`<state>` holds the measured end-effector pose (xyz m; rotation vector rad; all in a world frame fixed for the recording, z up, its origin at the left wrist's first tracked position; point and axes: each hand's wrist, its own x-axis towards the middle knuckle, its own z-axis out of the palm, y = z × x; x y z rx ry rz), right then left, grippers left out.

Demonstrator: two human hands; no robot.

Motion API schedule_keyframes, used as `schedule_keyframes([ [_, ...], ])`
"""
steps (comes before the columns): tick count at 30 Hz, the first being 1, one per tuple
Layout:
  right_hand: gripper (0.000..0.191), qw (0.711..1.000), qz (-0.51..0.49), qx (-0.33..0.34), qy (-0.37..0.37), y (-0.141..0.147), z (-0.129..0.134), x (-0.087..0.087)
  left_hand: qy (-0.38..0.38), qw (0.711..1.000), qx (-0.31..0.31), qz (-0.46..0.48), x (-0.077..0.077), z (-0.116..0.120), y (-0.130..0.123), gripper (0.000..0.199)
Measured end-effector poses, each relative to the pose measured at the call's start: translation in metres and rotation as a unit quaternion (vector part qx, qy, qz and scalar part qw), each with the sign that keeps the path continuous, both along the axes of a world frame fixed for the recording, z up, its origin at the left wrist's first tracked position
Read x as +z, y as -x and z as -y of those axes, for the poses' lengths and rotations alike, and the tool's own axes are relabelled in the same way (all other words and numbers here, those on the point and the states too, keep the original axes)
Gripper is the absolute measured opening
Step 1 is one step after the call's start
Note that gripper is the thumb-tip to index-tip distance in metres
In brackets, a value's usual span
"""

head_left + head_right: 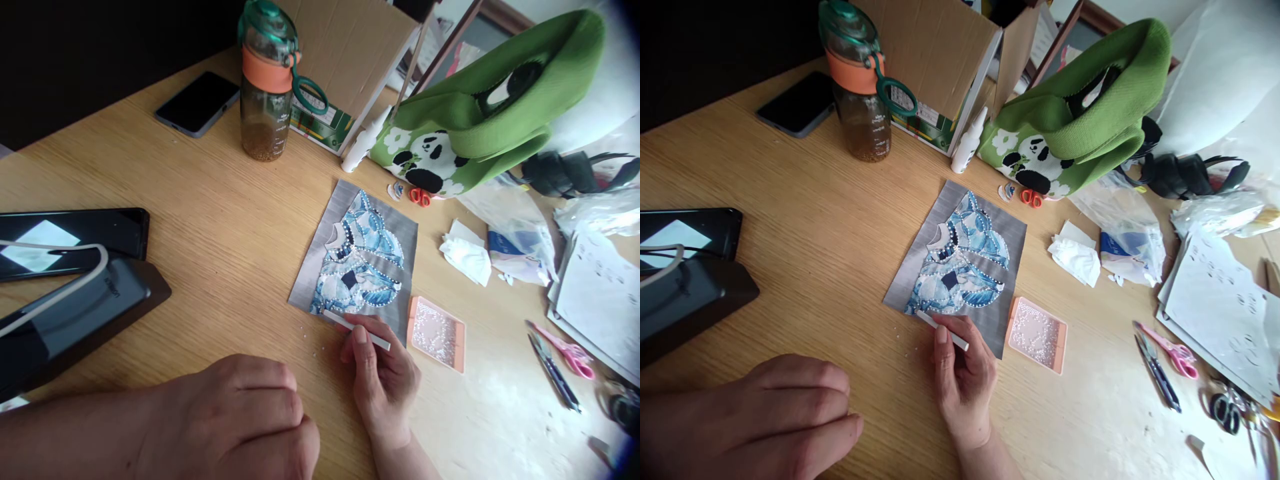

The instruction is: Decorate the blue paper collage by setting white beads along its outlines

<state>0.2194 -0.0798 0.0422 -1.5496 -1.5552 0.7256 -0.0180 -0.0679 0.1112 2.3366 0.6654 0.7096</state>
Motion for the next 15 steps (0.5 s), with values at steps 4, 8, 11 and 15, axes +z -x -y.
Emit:
schedule_keyframes([
  [4,0.016,1.000,0.005,0.000,0.002,0.000,-0.001,0.001,-0.027,0.998,0.015,0.048,-0.007,0.001,-0.007,0.016],
  [8,0.015,1.000,0.013,0.002,-0.002,0.001,-0.002,0.002,-0.059,0.998,0.008,0.019,-0.008,0.000,-0.009,0.013],
  [11,0.014,1.000,0.014,0.002,-0.003,0.002,-0.002,0.002,-0.045,0.999,0.009,-0.025,-0.002,0.000,-0.005,0.007],
  [15,0.014,1.000,0.006,0.000,0.001,0.001,0.000,0.002,-0.058,0.998,0.008,-0.020,0.002,0.001,-0.003,0.009],
])
